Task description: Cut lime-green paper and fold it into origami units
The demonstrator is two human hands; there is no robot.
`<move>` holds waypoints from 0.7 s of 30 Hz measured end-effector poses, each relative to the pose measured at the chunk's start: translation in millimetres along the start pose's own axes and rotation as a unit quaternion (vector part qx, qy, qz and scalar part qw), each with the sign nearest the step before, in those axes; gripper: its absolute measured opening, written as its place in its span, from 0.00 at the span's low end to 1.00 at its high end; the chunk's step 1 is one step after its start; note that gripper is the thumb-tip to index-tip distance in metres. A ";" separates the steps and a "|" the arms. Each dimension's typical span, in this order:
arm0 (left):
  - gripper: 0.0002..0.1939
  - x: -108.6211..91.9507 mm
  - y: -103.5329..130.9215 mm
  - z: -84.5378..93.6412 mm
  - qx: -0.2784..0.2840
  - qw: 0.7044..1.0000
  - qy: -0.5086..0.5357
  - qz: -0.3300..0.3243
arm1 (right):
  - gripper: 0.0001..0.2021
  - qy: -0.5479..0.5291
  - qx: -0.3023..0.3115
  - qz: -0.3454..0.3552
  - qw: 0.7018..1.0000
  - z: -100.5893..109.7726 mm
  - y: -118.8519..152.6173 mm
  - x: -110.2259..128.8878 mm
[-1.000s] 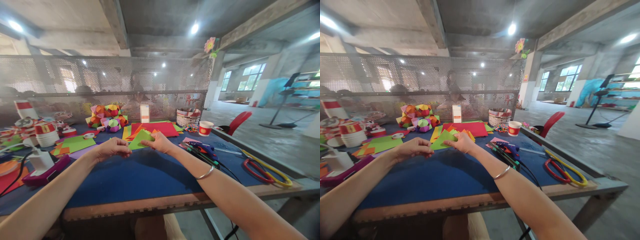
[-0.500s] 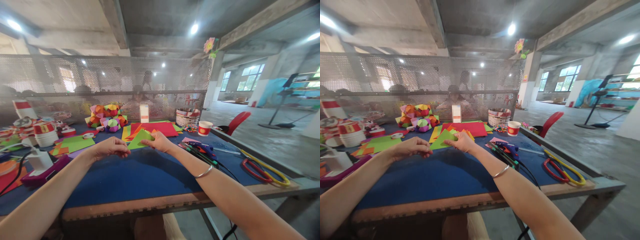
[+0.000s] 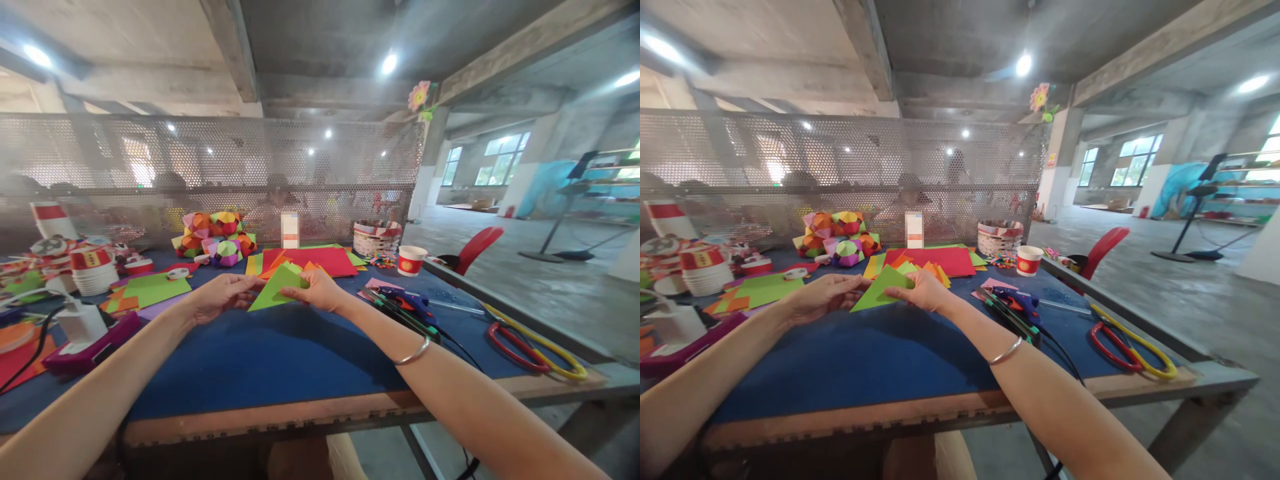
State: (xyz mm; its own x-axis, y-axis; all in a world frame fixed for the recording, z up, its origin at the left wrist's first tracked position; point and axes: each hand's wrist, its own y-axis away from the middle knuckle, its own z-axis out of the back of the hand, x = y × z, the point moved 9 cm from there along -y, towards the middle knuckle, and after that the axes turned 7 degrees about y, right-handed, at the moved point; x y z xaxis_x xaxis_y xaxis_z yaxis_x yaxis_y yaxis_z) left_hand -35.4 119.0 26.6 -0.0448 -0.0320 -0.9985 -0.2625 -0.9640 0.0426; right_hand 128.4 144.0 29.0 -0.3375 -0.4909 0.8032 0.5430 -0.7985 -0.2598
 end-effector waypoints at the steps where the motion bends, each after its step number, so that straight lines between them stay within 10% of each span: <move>1: 0.22 1.8 1.0 -7.6 0.020 1.000 0.004 0.000 | 0.31 -0.004 0.016 0.002 1.000 -6.7 1.6 2.0; 6: 0.23 7.3 6.0 -27.8 0.089 0.996 -0.020 0.001 | 0.27 0.000 0.059 0.016 0.998 -22.2 7.1 6.5; 21: 0.25 -4.8 1.2 -12.2 -0.011 0.994 -0.094 -0.052 | 0.24 0.059 -0.081 0.090 0.991 3.5 2.0 22.1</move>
State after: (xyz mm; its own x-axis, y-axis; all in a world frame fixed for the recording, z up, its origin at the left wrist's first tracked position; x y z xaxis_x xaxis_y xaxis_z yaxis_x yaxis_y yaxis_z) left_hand -23.7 114.8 31.0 -0.1992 0.1165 -0.9730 -0.2534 -0.9653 -0.0637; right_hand 124.7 132.8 48.1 -0.3397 -0.6596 0.6705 0.4747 -0.7357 -0.4831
